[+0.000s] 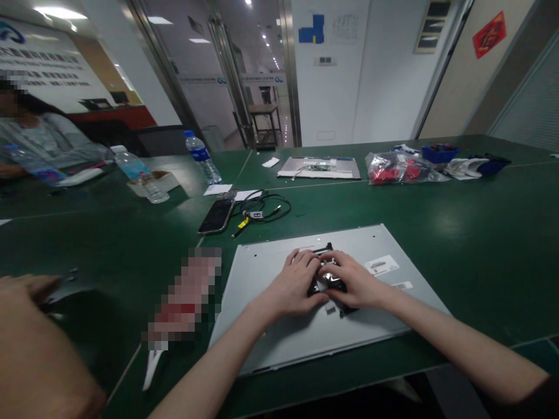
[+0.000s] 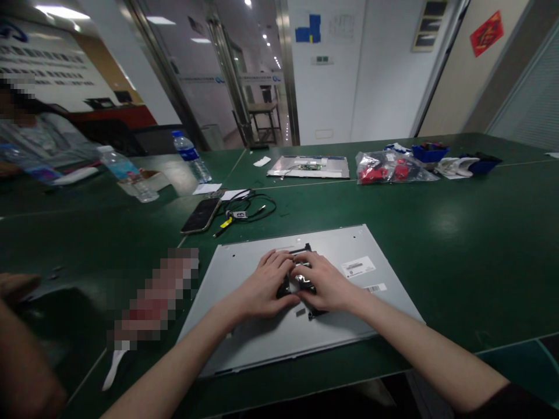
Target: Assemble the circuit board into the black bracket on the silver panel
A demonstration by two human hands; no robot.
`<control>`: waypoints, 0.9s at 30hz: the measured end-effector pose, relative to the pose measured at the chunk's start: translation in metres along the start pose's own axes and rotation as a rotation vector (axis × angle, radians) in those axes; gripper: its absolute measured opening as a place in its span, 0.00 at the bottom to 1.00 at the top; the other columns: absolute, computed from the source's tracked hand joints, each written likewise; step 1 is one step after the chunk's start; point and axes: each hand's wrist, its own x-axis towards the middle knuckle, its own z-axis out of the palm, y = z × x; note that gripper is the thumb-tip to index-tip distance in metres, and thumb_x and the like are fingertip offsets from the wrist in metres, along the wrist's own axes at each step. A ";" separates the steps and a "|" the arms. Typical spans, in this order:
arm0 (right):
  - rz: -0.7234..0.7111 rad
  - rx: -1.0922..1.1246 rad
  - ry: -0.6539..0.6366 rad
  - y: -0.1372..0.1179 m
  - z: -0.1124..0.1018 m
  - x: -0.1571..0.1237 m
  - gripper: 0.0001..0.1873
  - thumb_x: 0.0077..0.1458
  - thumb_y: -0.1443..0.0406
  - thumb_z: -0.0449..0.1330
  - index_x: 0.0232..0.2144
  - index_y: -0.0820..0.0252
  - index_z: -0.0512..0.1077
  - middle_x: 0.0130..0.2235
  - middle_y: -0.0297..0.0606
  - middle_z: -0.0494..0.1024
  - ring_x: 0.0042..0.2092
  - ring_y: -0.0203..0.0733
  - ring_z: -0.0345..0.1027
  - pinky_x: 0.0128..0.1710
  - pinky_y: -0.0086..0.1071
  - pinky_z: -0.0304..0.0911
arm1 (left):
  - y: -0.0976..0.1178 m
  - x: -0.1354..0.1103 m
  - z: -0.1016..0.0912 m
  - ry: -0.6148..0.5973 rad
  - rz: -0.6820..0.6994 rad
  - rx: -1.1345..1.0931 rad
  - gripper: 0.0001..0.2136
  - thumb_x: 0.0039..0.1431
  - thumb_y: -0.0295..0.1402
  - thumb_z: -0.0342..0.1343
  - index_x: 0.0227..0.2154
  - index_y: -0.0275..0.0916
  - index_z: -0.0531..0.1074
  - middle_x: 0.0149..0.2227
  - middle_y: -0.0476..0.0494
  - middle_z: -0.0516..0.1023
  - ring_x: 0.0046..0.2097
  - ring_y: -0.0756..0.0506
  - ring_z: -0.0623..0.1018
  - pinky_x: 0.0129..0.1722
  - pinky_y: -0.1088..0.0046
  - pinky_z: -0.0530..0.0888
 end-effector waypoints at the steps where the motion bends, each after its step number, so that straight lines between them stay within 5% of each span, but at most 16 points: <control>1: 0.009 0.001 0.004 0.001 -0.003 0.000 0.21 0.50 0.70 0.66 0.47 0.57 0.69 0.59 0.46 0.65 0.60 0.50 0.58 0.59 0.47 0.58 | 0.000 0.000 0.000 -0.002 -0.004 0.002 0.21 0.56 0.46 0.59 0.48 0.41 0.66 0.51 0.39 0.70 0.57 0.34 0.66 0.63 0.46 0.55; 6: 0.132 -0.096 0.047 0.019 -0.039 0.000 0.10 0.58 0.66 0.62 0.43 0.57 0.72 0.48 0.43 0.74 0.51 0.47 0.67 0.53 0.45 0.62 | -0.001 0.002 -0.001 -0.003 -0.015 0.029 0.19 0.55 0.46 0.59 0.42 0.39 0.66 0.49 0.39 0.70 0.56 0.34 0.66 0.63 0.46 0.55; 11: 0.285 -0.179 -0.131 0.045 -0.066 -0.008 0.07 0.57 0.64 0.64 0.40 0.57 0.76 0.39 0.40 0.78 0.42 0.46 0.71 0.47 0.41 0.63 | -0.005 0.002 0.002 0.012 -0.011 0.027 0.19 0.54 0.47 0.60 0.43 0.41 0.66 0.50 0.40 0.69 0.55 0.35 0.67 0.64 0.46 0.54; 23: 0.281 -0.079 -0.151 0.043 -0.043 -0.005 0.08 0.56 0.74 0.58 0.33 0.59 0.75 0.31 0.35 0.78 0.32 0.38 0.70 0.35 0.30 0.62 | -0.002 0.001 0.000 -0.025 -0.045 0.040 0.19 0.54 0.46 0.60 0.42 0.41 0.65 0.51 0.41 0.69 0.56 0.36 0.66 0.65 0.48 0.52; 27: 0.262 -0.037 -0.129 0.040 -0.046 -0.003 0.11 0.57 0.74 0.57 0.33 0.58 0.77 0.34 0.37 0.80 0.36 0.40 0.73 0.39 0.32 0.63 | -0.004 0.002 0.002 -0.010 -0.030 0.029 0.18 0.54 0.46 0.60 0.42 0.41 0.66 0.50 0.41 0.69 0.55 0.35 0.67 0.64 0.46 0.53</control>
